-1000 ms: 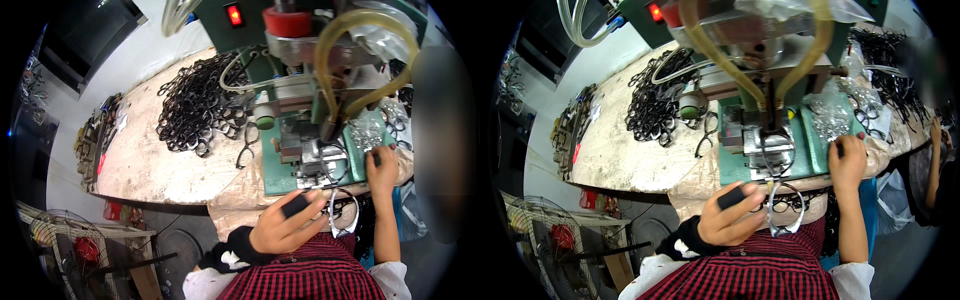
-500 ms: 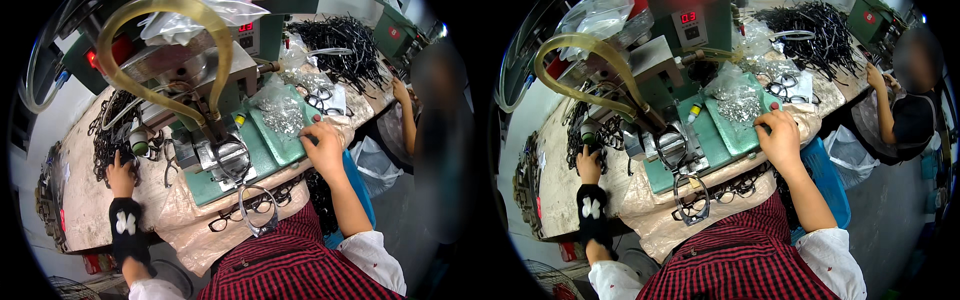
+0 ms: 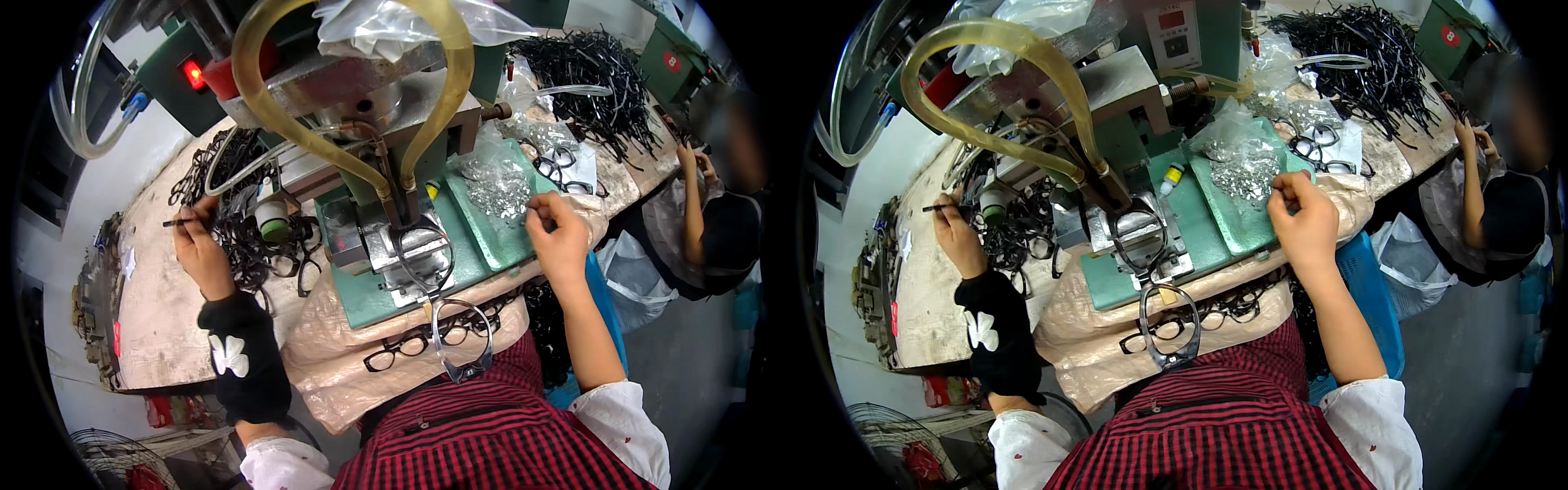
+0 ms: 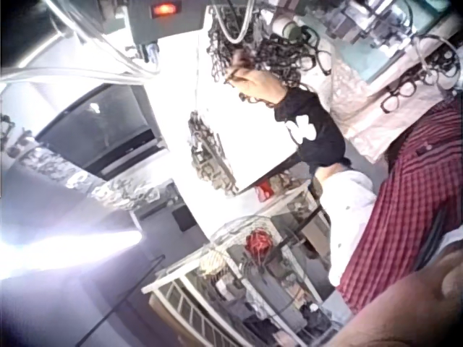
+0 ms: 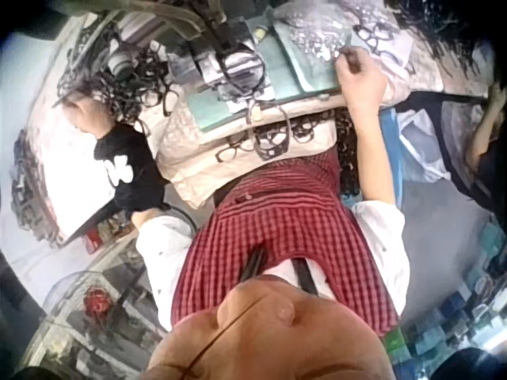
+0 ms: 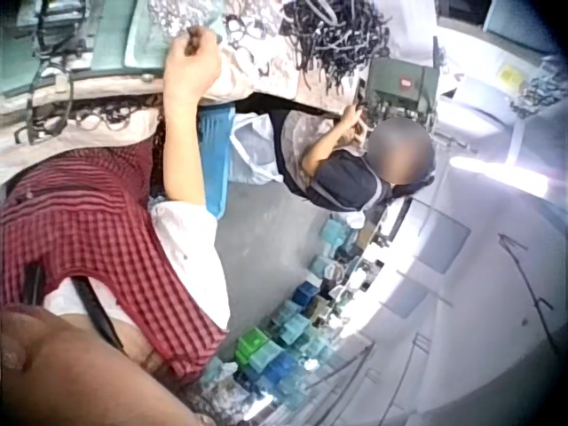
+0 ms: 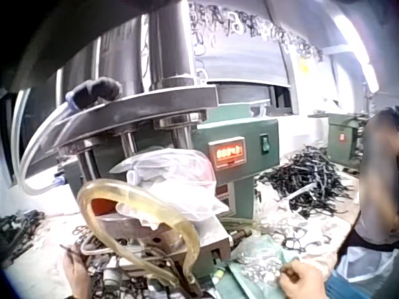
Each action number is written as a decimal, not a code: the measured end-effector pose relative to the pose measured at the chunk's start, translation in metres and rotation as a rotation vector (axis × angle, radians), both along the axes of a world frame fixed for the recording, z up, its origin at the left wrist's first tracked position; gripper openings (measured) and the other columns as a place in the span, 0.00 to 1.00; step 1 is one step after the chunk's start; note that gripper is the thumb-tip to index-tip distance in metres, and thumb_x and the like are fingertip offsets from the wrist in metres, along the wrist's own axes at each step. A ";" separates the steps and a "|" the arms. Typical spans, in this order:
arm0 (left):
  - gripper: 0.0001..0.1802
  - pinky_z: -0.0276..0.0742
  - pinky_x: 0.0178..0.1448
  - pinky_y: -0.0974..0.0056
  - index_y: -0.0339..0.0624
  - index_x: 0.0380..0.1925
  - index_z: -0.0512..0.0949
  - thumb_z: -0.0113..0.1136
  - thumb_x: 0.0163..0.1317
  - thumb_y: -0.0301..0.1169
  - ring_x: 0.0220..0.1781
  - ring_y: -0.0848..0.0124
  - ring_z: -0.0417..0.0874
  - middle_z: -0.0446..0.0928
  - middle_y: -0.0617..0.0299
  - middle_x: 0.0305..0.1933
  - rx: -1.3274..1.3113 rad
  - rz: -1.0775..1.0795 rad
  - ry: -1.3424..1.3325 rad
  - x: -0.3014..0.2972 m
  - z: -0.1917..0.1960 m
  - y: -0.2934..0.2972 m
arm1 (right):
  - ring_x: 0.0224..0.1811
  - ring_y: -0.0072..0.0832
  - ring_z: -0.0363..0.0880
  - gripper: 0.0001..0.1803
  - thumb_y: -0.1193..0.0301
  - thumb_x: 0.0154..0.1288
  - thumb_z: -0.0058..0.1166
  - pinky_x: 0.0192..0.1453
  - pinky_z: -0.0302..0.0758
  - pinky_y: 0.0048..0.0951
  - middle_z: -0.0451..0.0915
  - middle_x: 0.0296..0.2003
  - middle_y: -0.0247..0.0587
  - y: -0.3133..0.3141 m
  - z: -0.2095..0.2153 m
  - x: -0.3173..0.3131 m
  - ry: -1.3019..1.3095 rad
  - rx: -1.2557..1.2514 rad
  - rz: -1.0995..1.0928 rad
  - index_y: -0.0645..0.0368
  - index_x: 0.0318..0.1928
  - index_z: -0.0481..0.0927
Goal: The person repeatedly picks up black eyeglass frames from a pile, places them into a green press machine, and presses a red button to activate the machine. After each cycle, the person removes the frame and places it on the table. The process is repeated continuously throughout the clip.
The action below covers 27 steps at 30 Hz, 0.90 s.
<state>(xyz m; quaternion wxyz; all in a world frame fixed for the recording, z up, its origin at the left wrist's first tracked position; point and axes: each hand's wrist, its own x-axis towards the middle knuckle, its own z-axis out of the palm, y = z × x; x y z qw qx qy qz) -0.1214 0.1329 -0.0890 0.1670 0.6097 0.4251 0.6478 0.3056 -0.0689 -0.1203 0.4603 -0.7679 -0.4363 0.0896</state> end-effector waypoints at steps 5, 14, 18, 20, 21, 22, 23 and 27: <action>0.14 0.74 0.33 0.70 0.41 0.47 0.75 0.47 0.79 0.39 0.35 0.75 0.81 0.78 0.60 0.38 -0.602 -0.030 -0.280 0.017 -0.029 -0.048 | 0.39 0.17 0.80 0.08 0.79 0.62 0.62 0.47 0.76 0.22 0.84 0.35 0.31 -0.006 0.003 -0.007 0.395 0.228 0.224 0.64 0.42 0.85; 0.16 0.80 0.44 0.62 0.44 0.58 0.72 0.55 0.72 0.26 0.42 0.69 0.77 0.75 0.57 0.52 -0.190 -0.783 -0.429 0.077 0.066 -0.146 | 0.45 0.23 0.82 0.24 0.81 0.60 0.62 0.54 0.76 0.25 0.82 0.47 0.40 0.042 0.058 -0.095 0.560 0.522 0.579 0.64 0.58 0.75; 0.12 0.84 0.44 0.62 0.39 0.55 0.70 0.52 0.73 0.26 0.35 0.65 0.80 0.76 0.51 0.49 0.260 -0.508 -0.048 0.126 0.098 -0.132 | 0.48 0.19 0.80 0.29 0.82 0.60 0.62 0.58 0.74 0.23 0.81 0.49 0.40 0.038 0.061 -0.109 0.700 0.484 0.576 0.66 0.63 0.69; 0.09 0.85 0.43 0.60 0.36 0.51 0.72 0.53 0.74 0.27 0.37 0.62 0.83 0.78 0.50 0.47 0.170 -0.490 -0.112 0.130 0.097 -0.122 | 0.48 0.19 0.80 0.30 0.83 0.60 0.62 0.58 0.74 0.23 0.82 0.49 0.41 0.037 0.057 -0.117 0.782 0.497 0.568 0.66 0.63 0.69; 0.09 0.85 0.42 0.60 0.35 0.50 0.72 0.53 0.74 0.27 0.39 0.62 0.84 0.78 0.50 0.46 0.163 -0.522 -0.143 0.130 0.099 -0.122 | 0.48 0.19 0.80 0.30 0.83 0.60 0.62 0.58 0.74 0.23 0.82 0.49 0.41 0.038 0.056 -0.119 0.824 0.505 0.559 0.66 0.63 0.69; 0.09 0.86 0.41 0.61 0.35 0.50 0.72 0.53 0.74 0.27 0.37 0.63 0.85 0.78 0.49 0.46 0.194 -0.505 -0.123 0.133 0.099 -0.119 | 0.48 0.19 0.80 0.31 0.83 0.60 0.62 0.59 0.74 0.23 0.82 0.49 0.42 0.039 0.057 -0.120 0.809 0.509 0.548 0.65 0.64 0.69; 0.09 0.86 0.41 0.61 0.35 0.50 0.72 0.53 0.74 0.27 0.37 0.63 0.85 0.78 0.49 0.46 0.181 -0.503 -0.130 0.134 0.099 -0.119 | 0.49 0.19 0.80 0.31 0.83 0.60 0.62 0.59 0.73 0.23 0.82 0.49 0.42 0.040 0.056 -0.120 0.811 0.534 0.545 0.65 0.64 0.69; 0.09 0.86 0.41 0.61 0.35 0.50 0.72 0.53 0.74 0.27 0.37 0.64 0.85 0.79 0.49 0.46 0.126 -0.514 -0.143 0.135 0.105 -0.123 | 0.51 0.21 0.80 0.31 0.83 0.60 0.62 0.60 0.73 0.24 0.82 0.49 0.42 0.041 0.057 -0.124 0.863 0.559 0.532 0.65 0.64 0.68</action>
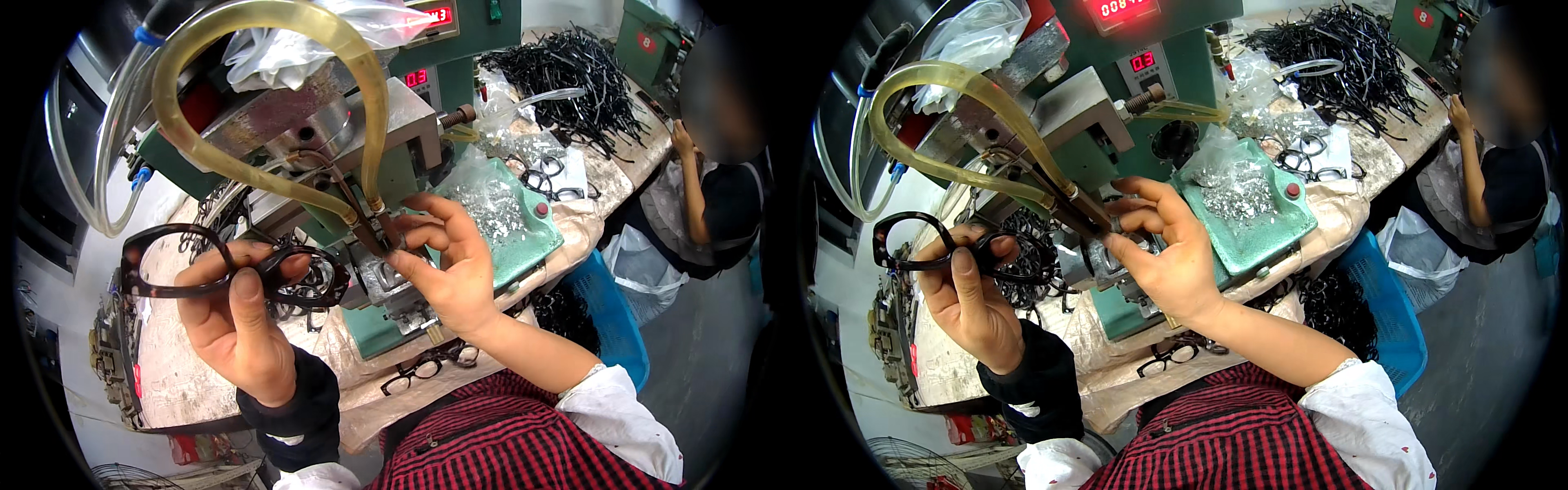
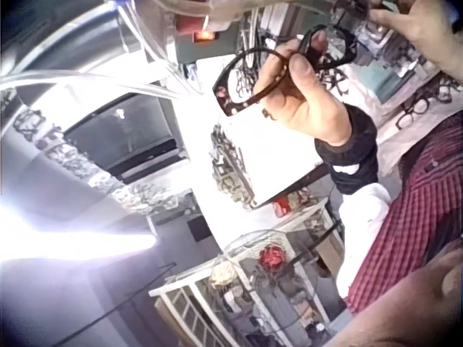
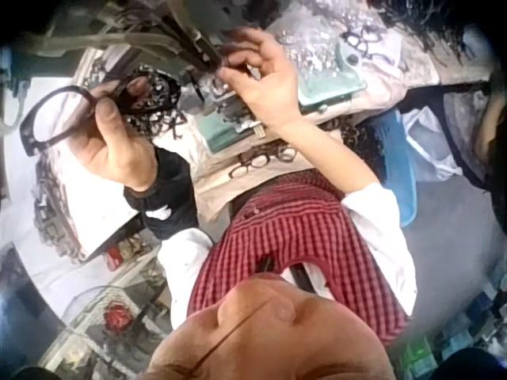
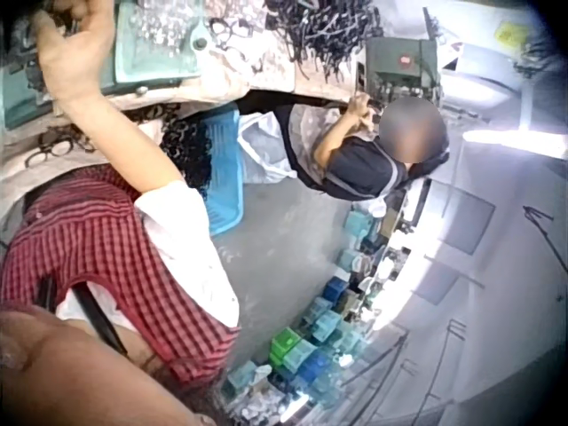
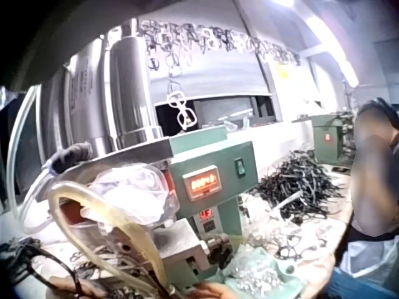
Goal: The person repeatedly picks up black eyeglass frames from a pile, places them into a green press machine, and presses a red button to activate the machine. After each cycle, the person removes the frame and places it on the table. The process is repeated continuously throughout the clip.
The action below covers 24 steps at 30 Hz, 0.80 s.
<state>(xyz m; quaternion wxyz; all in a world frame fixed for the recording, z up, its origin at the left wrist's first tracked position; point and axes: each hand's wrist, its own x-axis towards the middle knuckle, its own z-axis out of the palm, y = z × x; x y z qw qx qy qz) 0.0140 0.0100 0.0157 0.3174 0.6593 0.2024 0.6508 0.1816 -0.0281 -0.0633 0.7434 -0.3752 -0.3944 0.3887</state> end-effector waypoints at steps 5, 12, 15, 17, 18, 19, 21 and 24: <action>0.10 0.84 0.39 0.63 0.35 0.50 0.72 0.53 0.74 0.28 0.36 0.64 0.84 0.79 0.50 0.44 -0.035 -0.014 -0.009 0.002 0.003 -0.003 | 0.58 0.31 0.79 0.33 0.85 0.60 0.59 0.63 0.74 0.32 0.80 0.55 0.48 -0.005 0.004 -0.008 -0.081 0.002 -0.092 0.65 0.67 0.67; 0.12 0.68 0.17 0.71 0.38 0.48 0.70 0.46 0.78 0.37 0.16 0.69 0.77 0.80 0.50 0.28 -1.171 -0.646 0.161 0.006 -0.012 -0.075 | 0.62 0.48 0.78 0.35 0.83 0.58 0.52 0.69 0.72 0.40 0.76 0.61 0.57 -0.024 0.014 0.038 -0.747 -0.002 -0.045 0.63 0.69 0.67; 0.18 0.62 0.13 0.73 0.41 0.51 0.69 0.39 0.80 0.43 0.10 0.72 0.71 0.79 0.51 0.23 -1.375 -0.768 0.240 0.027 -0.032 -0.057 | 0.62 0.38 0.78 0.34 0.80 0.62 0.56 0.69 0.71 0.36 0.79 0.59 0.52 -0.009 -0.009 0.075 -0.610 -0.176 -0.195 0.58 0.70 0.68; 0.17 0.55 0.10 0.72 0.40 0.49 0.71 0.38 0.80 0.41 0.06 0.70 0.66 0.77 0.51 0.18 -1.354 -0.630 0.132 0.036 -0.036 -0.060 | 0.61 0.35 0.79 0.31 0.81 0.65 0.54 0.67 0.73 0.37 0.80 0.56 0.48 -0.007 -0.027 0.101 -0.491 -0.150 -0.331 0.57 0.69 0.69; 0.17 0.55 0.11 0.72 0.40 0.49 0.71 0.38 0.80 0.41 0.06 0.70 0.66 0.76 0.51 0.18 -1.342 -0.612 0.111 0.037 -0.036 -0.060 | 0.60 0.34 0.78 0.29 0.82 0.65 0.52 0.65 0.73 0.36 0.79 0.55 0.47 -0.011 -0.029 0.110 -0.448 -0.097 -0.428 0.58 0.68 0.69; 0.17 0.56 0.10 0.72 0.40 0.49 0.71 0.38 0.80 0.41 0.06 0.69 0.66 0.76 0.51 0.17 -1.342 -0.606 0.101 0.037 -0.035 -0.061 | 0.58 0.34 0.78 0.29 0.83 0.65 0.51 0.65 0.73 0.35 0.79 0.55 0.47 -0.013 -0.035 0.120 -0.470 -0.077 -0.538 0.58 0.68 0.69; 0.17 0.56 0.10 0.72 0.39 0.49 0.71 0.38 0.80 0.41 0.06 0.68 0.66 0.75 0.51 0.17 -1.354 -0.613 0.092 0.041 -0.032 -0.067 | 0.55 0.32 0.78 0.28 0.82 0.65 0.52 0.63 0.72 0.33 0.78 0.54 0.46 -0.022 -0.058 0.146 -0.493 -0.105 -0.645 0.60 0.67 0.69; 0.17 0.61 0.11 0.72 0.43 0.51 0.70 0.39 0.80 0.44 0.09 0.68 0.72 0.78 0.49 0.21 -1.333 -0.691 0.091 0.034 -0.043 -0.065 | 0.52 0.28 0.79 0.24 0.81 0.64 0.55 0.60 0.73 0.31 0.82 0.49 0.41 -0.042 -0.072 0.148 -0.527 -0.227 -0.519 0.61 0.62 0.74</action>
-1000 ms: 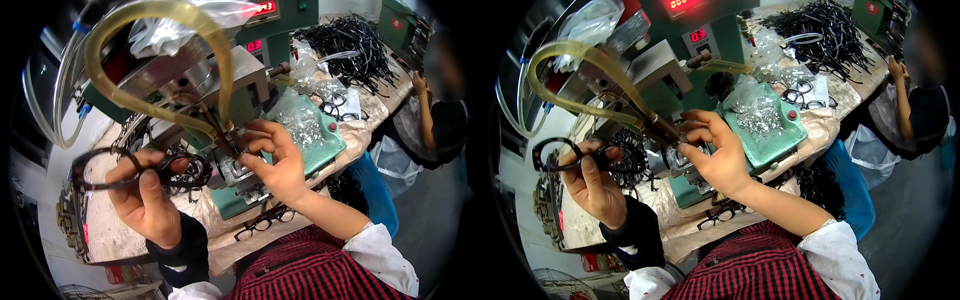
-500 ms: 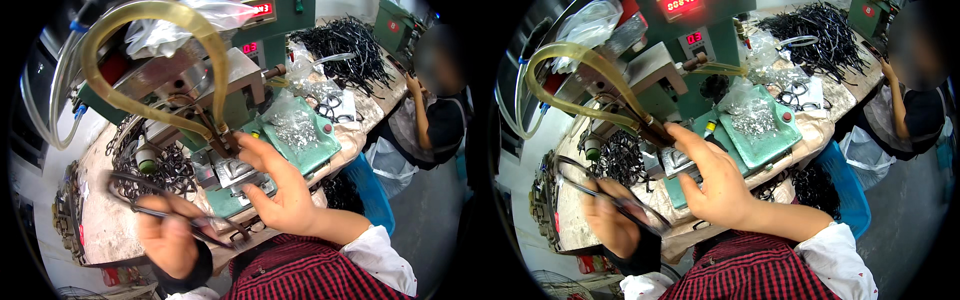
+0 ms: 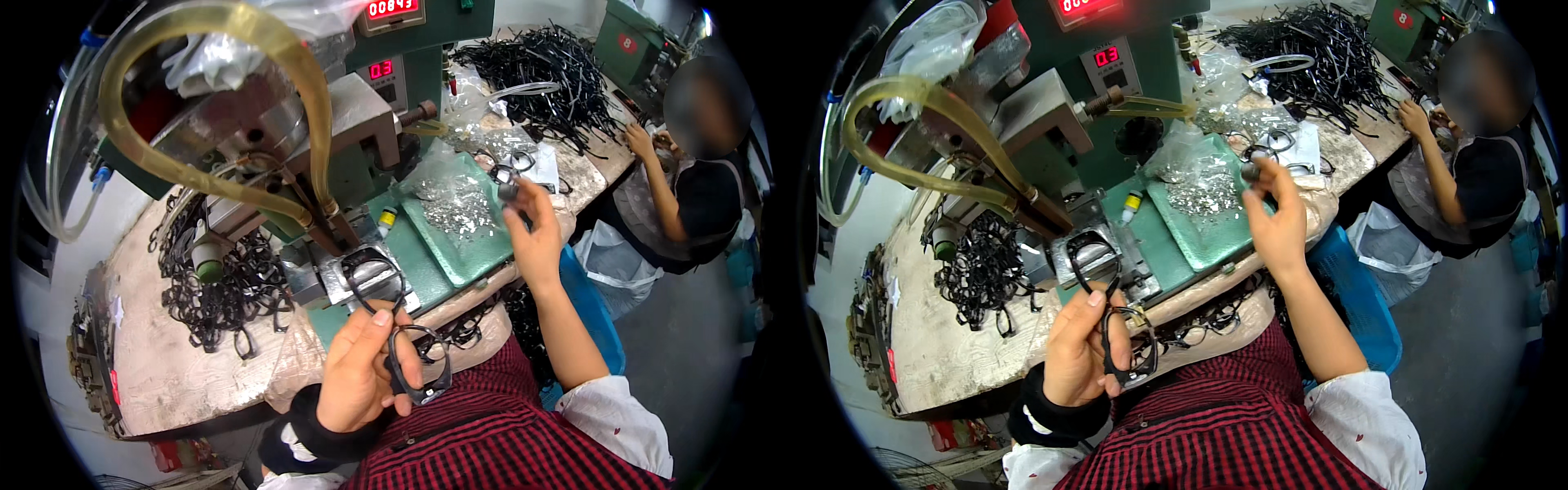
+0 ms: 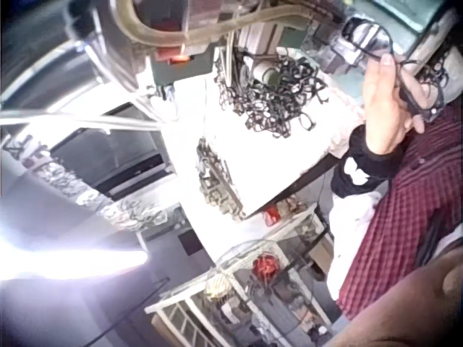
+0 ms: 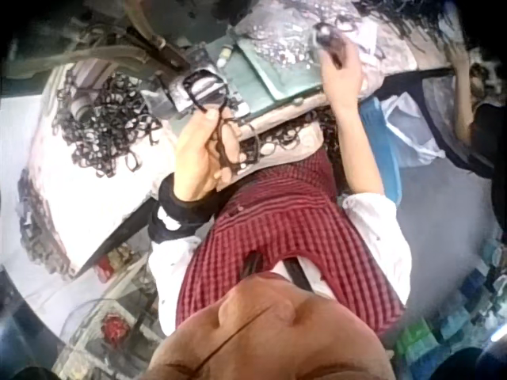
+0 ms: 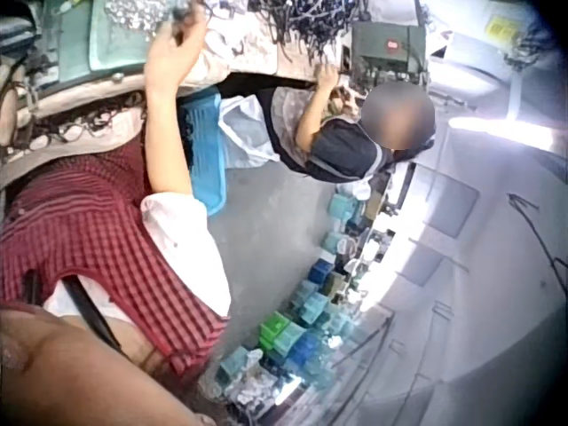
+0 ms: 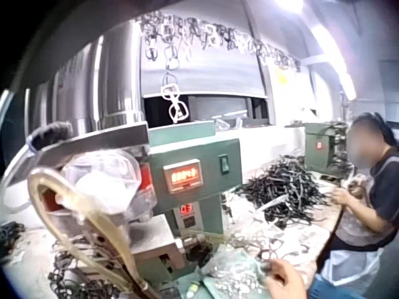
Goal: The person repeatedly picks up black eyeglass frames from a pile, places them into a green press machine, and presses a red button to activate the machine. After each cycle, the person removes the frame and places it on the table. The process is repeated continuously throughout the clip.
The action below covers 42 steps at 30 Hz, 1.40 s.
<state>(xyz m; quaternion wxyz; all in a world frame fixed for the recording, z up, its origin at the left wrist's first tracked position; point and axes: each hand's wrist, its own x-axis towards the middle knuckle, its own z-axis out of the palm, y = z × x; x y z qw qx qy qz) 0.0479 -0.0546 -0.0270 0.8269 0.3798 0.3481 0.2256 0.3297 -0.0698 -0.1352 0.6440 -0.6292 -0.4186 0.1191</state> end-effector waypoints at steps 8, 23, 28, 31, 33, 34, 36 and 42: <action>0.23 0.62 0.10 0.72 0.38 0.51 0.70 0.37 0.80 0.47 0.10 0.66 0.76 0.78 0.52 0.21 0.013 -0.025 0.105 -0.004 -0.003 0.002 | 0.48 0.49 0.77 0.06 0.75 0.52 0.63 0.54 0.74 0.46 0.80 0.39 0.50 -0.003 0.008 -0.023 -0.775 -0.400 -0.174 0.59 0.33 0.83; 0.04 0.75 0.44 0.67 0.34 0.36 0.83 0.64 0.62 0.23 0.38 0.68 0.81 0.82 0.57 0.37 1.461 0.803 1.082 -0.167 -0.015 0.081 | 0.42 0.46 0.81 0.08 0.80 0.64 0.56 0.51 0.75 0.39 0.83 0.37 0.47 0.019 0.009 -0.038 -0.667 -0.160 -0.036 0.62 0.43 0.84; 0.14 0.79 0.47 0.51 0.39 0.25 0.86 0.74 0.49 0.39 0.44 0.52 0.84 0.82 0.51 0.39 1.096 0.521 1.863 -0.186 -0.091 0.172 | 0.40 0.46 0.81 0.06 0.79 0.63 0.58 0.49 0.75 0.39 0.83 0.36 0.46 0.014 0.004 -0.034 -0.732 -0.129 -0.072 0.62 0.40 0.84; 0.15 0.80 0.46 0.50 0.40 0.26 0.87 0.74 0.48 0.41 0.42 0.50 0.85 0.82 0.49 0.37 0.908 0.634 1.702 -0.197 -0.135 0.188 | 0.37 0.35 0.81 0.06 0.80 0.60 0.60 0.45 0.75 0.32 0.82 0.33 0.42 -0.015 0.005 -0.028 -0.455 -0.205 -0.111 0.64 0.39 0.83; 0.15 0.78 0.39 0.56 0.38 0.25 0.86 0.74 0.50 0.39 0.32 0.56 0.85 0.82 0.51 0.28 0.909 0.601 1.432 -0.190 -0.140 0.186 | 0.36 0.26 0.80 0.06 0.81 0.58 0.60 0.43 0.74 0.27 0.82 0.33 0.38 -0.032 0.007 -0.024 -0.218 -0.229 -0.116 0.65 0.38 0.83; 0.15 0.77 0.37 0.58 0.37 0.25 0.85 0.74 0.51 0.39 0.29 0.60 0.84 0.81 0.53 0.25 0.927 0.565 1.285 -0.194 -0.146 0.185 | 0.36 0.26 0.80 0.06 0.81 0.58 0.60 0.44 0.75 0.27 0.82 0.33 0.38 -0.036 0.013 -0.026 -0.217 -0.204 -0.038 0.65 0.38 0.83; 0.14 0.74 0.33 0.63 0.35 0.27 0.84 0.72 0.55 0.36 0.25 0.65 0.80 0.80 0.55 0.22 1.029 0.598 1.055 -0.187 -0.141 0.174 | 0.37 0.25 0.81 0.06 0.81 0.58 0.60 0.45 0.75 0.26 0.82 0.33 0.38 -0.031 0.039 -0.042 -0.203 -0.147 0.097 0.64 0.37 0.83; 0.07 0.72 0.33 0.66 0.35 0.37 0.75 0.60 0.70 0.28 0.31 0.76 0.78 0.77 0.63 0.30 1.364 0.903 0.894 -0.135 -0.086 0.136 | 0.42 0.22 0.80 0.15 0.79 0.56 0.61 0.51 0.75 0.26 0.83 0.36 0.36 0.043 0.082 -0.099 0.081 0.093 0.469 0.65 0.46 0.79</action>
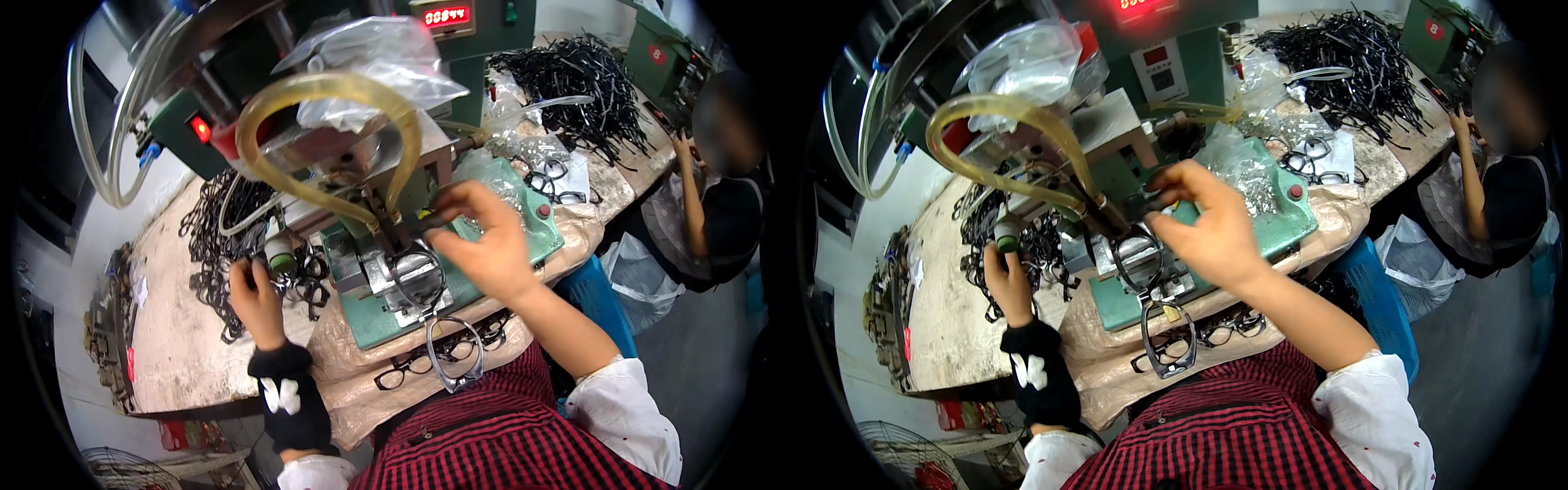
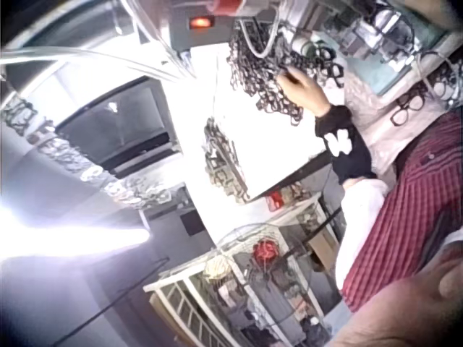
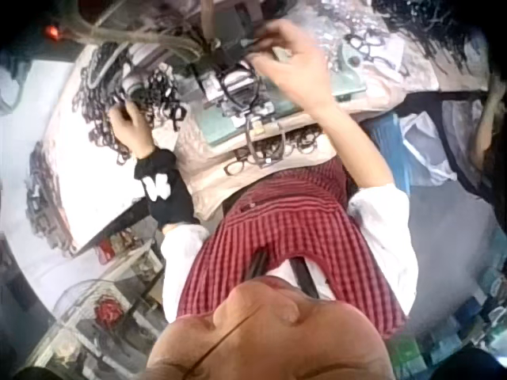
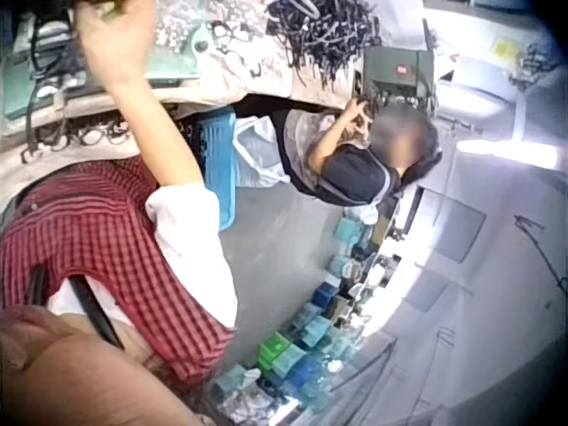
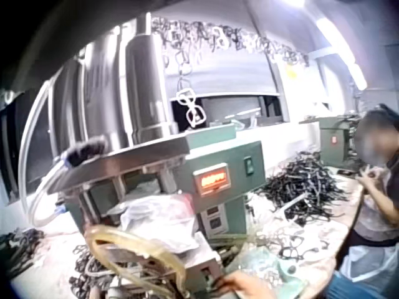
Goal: The person repeatedly picks up black eyeglass frames from a pile, places them into a green press machine, and presses a red button to activate the machine. After each cycle, the person removes the frame and places it on the table. The process is repeated continuously throughout the clip.
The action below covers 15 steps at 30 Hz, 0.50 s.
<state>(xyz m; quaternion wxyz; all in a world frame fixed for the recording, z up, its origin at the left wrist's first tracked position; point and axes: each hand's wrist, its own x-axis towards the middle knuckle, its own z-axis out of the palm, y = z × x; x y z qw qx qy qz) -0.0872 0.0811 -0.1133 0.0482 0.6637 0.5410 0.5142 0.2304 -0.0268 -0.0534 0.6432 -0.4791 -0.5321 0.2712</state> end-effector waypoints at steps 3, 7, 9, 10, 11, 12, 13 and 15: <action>0.09 0.79 0.43 0.66 0.36 0.47 0.72 0.58 0.69 0.22 0.41 0.72 0.79 0.76 0.58 0.43 -0.182 -0.323 -0.612 0.016 0.004 -0.035 | 0.41 0.19 0.79 0.21 0.79 0.56 0.62 0.51 0.74 0.23 0.81 0.35 0.35 0.003 -0.006 -0.019 0.130 -0.007 -0.014 0.65 0.52 0.76; 0.12 0.81 0.48 0.61 0.42 0.53 0.72 0.54 0.71 0.23 0.43 0.64 0.81 0.78 0.56 0.46 0.080 -0.611 -0.824 0.046 0.068 -0.080 | 0.41 0.17 0.78 0.22 0.80 0.56 0.62 0.51 0.73 0.22 0.79 0.35 0.33 0.000 -0.001 -0.018 0.191 -0.073 0.009 0.66 0.53 0.75; 0.13 0.80 0.43 0.62 0.44 0.53 0.71 0.56 0.70 0.25 0.42 0.64 0.81 0.78 0.55 0.46 0.177 -0.785 -0.662 0.055 0.101 -0.085 | 0.41 0.17 0.77 0.23 0.81 0.56 0.62 0.51 0.73 0.21 0.79 0.35 0.32 -0.001 0.008 -0.026 0.315 -0.070 0.089 0.66 0.54 0.74; 0.13 0.80 0.41 0.62 0.44 0.53 0.71 0.56 0.70 0.26 0.41 0.64 0.82 0.79 0.55 0.46 0.199 -0.792 -0.517 0.058 0.109 -0.080 | 0.41 0.16 0.77 0.23 0.82 0.56 0.62 0.51 0.73 0.21 0.79 0.36 0.32 -0.002 0.013 -0.030 0.378 -0.068 0.128 0.66 0.54 0.74; 0.11 0.79 0.40 0.63 0.44 0.51 0.71 0.57 0.70 0.27 0.39 0.64 0.82 0.79 0.55 0.44 0.186 -0.739 -0.559 0.069 0.112 -0.072 | 0.42 0.16 0.76 0.25 0.82 0.56 0.63 0.50 0.73 0.20 0.79 0.37 0.32 -0.001 0.012 -0.031 0.405 -0.071 0.131 0.66 0.55 0.73; 0.10 0.79 0.38 0.63 0.44 0.50 0.71 0.57 0.71 0.28 0.37 0.63 0.83 0.80 0.55 0.43 0.172 -0.683 -0.599 0.079 0.112 -0.066 | 0.42 0.16 0.77 0.25 0.82 0.56 0.63 0.50 0.73 0.20 0.79 0.36 0.32 -0.001 0.012 -0.034 0.394 -0.064 0.115 0.66 0.55 0.73; 0.09 0.79 0.38 0.64 0.44 0.48 0.72 0.56 0.71 0.29 0.33 0.63 0.83 0.81 0.55 0.42 0.134 -0.679 -0.671 0.079 0.117 -0.068 | 0.42 0.16 0.77 0.25 0.82 0.56 0.63 0.50 0.73 0.20 0.79 0.36 0.32 0.000 0.013 -0.038 0.382 -0.058 0.099 0.66 0.55 0.72; 0.07 0.80 0.37 0.65 0.41 0.47 0.72 0.55 0.72 0.27 0.34 0.64 0.84 0.81 0.54 0.42 0.138 -0.675 -0.677 0.079 0.120 -0.067 | 0.39 0.16 0.77 0.25 0.82 0.56 0.63 0.48 0.73 0.20 0.80 0.32 0.32 -0.002 0.012 -0.035 0.256 -0.067 0.037 0.67 0.55 0.72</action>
